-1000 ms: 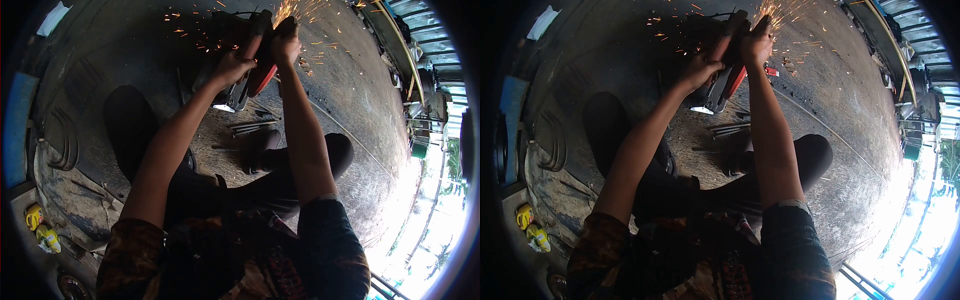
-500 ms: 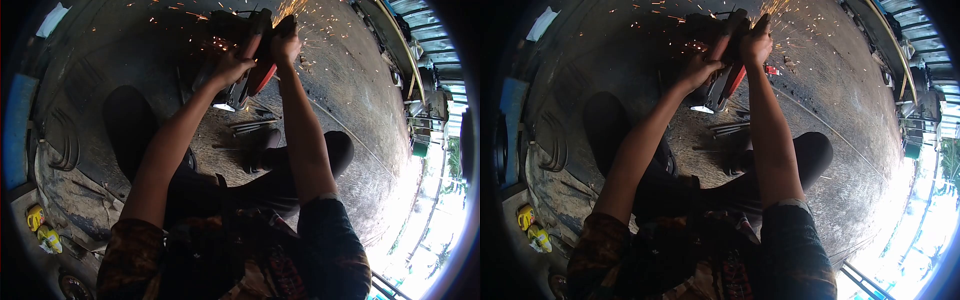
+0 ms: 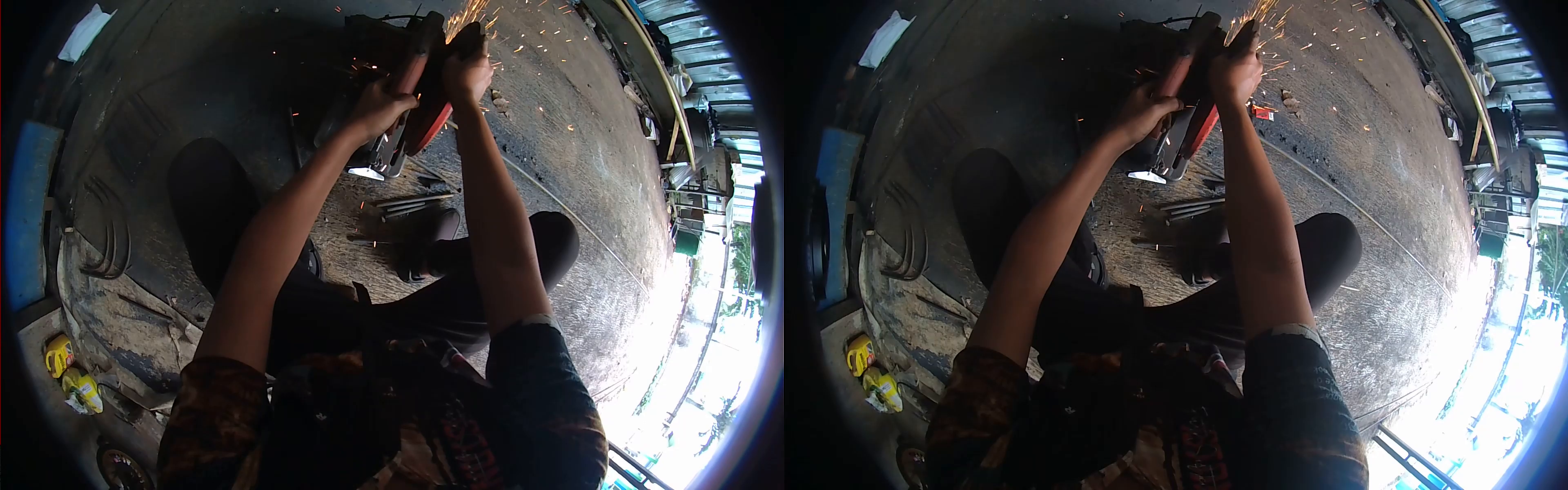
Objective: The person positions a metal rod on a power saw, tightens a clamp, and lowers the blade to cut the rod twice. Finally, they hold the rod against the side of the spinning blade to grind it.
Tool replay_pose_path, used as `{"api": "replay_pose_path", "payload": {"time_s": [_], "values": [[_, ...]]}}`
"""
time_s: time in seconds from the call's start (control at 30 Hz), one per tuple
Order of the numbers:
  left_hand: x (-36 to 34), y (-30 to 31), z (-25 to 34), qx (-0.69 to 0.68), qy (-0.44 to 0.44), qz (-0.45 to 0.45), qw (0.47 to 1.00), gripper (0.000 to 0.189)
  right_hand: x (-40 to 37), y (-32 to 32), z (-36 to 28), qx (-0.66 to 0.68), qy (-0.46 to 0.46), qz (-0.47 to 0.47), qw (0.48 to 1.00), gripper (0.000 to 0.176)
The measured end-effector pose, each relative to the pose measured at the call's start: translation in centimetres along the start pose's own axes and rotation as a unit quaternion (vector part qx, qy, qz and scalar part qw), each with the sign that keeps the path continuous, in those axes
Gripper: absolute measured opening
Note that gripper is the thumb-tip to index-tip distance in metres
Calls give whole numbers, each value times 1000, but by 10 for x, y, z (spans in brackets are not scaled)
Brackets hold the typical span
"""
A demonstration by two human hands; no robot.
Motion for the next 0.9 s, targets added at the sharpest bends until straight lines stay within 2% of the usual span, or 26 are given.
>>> {"api": "replay_pose_path", "payload": {"time_s": [0.2, 0.33, 0.4, 0.53, 0.6, 0.63, 0.7, 0.8, 0.9], "values": [[1, 1, -5, 1, 44, -20, 999, 23, -3, 5, -5, 2, -22, 2, 1000, 60], [-2, 1, 2, 1, 44, -19, 999, 25, -3, 5, -5, 14, -13, -1, 1000, 60], [-4, 2, 6, 51, 29, -2, 998, 25, -3, 5, -5, 6, -13, 3, 1000, 59], [-1, 0, 1, 27, 3, -4, 1000, 21, -4, 7, -9, 28, -1, -8, 1000, 60], [1, 1, -4, 29, 47, -26, 998, 22, -4, 8, -9, 9, -44, -20, 999, 48], [0, 0, -3, 29, 47, -26, 998, 22, -3, 6, -6, 9, -44, -20, 999, 48], [0, 1, -3, 35, 38, -20, 998, 22, -2, 3, -3, 12, 0, 11, 1000, 60], [1, 1, -4, 43, 16, 1, 999, 19, -1, 1, -2, 11, 17, 38, 999, 60], [-1, -1, 0, 20, 14, -3, 1000, 16, -4, 5, -4, 22, -18, -4, 1000, 61]]}}
Point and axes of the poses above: each hand's wrist, its own x-axis towards the middle knuckle, its own y-axis out of the back of the hand, z = x × y, the point moved 4 cm from there along x, towards the middle knuckle, and after that the axes turned 1 degree about -x, right-handed, at the moved point
